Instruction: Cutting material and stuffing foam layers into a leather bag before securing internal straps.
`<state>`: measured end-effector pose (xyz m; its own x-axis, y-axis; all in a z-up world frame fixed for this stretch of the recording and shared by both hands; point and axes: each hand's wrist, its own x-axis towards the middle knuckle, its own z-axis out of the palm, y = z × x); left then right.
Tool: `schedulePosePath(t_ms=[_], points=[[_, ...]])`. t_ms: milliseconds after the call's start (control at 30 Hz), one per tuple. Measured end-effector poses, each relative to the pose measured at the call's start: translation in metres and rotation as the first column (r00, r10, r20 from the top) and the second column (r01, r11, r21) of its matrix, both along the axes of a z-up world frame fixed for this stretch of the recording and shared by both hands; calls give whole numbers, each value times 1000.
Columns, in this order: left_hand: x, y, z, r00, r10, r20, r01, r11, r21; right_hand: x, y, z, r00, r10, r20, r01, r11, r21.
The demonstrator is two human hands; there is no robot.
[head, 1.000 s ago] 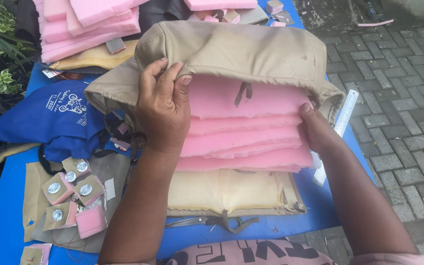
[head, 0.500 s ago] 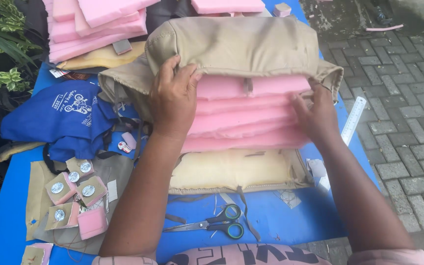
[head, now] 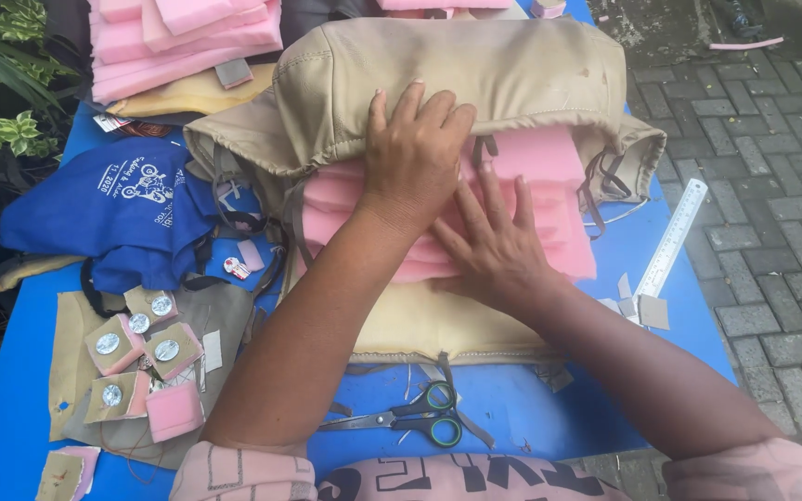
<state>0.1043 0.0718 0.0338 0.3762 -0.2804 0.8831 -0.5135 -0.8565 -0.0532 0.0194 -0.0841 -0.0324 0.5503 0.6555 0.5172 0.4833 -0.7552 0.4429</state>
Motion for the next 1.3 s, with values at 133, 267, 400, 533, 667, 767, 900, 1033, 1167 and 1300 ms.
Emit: schedulePosePath(t_ms=[133, 267, 400, 533, 667, 767, 900, 1033, 1167, 1300], points=[[2, 12, -15, 991, -112, -72, 109, 993, -44, 20, 8, 2, 995, -45, 85, 39, 997, 64], [11, 18, -38, 980, -152, -127, 149, 988, -31, 52, 1, -26, 996, -32, 84, 23, 993, 112], [2, 25, -48, 964, -234, -129, 228, 972, -57, 71, -10, -43, 981, 17, 195, -34, 996, 82], [-9, 21, -56, 976, -174, -128, 174, 985, -11, 60, -11, -39, 979, 32, 203, -53, 994, 100], [7, 22, -53, 971, -187, -145, 190, 982, 2, 37, -3, 2, 997, 68, -47, -59, 982, 178], [13, 24, -53, 970, -187, -153, 192, 981, 14, 13, -2, 10, 989, 25, -143, 3, 981, 194], [28, 22, -43, 981, -162, -105, 166, 986, 26, 9, -6, 8, 989, -38, -146, 63, 983, 171], [35, 19, -21, 987, -144, -73, 145, 989, 11, 28, 2, 21, 986, -27, -164, 46, 993, 110], [-1, 6, -23, 980, -184, 75, 191, 976, -101, 65, 2, 1, 982, -73, -177, 72, 997, -10], [-72, 10, -60, 883, -467, -56, 456, 879, -143, 72, 0, 25, 977, 44, -210, -32, 998, 60]])
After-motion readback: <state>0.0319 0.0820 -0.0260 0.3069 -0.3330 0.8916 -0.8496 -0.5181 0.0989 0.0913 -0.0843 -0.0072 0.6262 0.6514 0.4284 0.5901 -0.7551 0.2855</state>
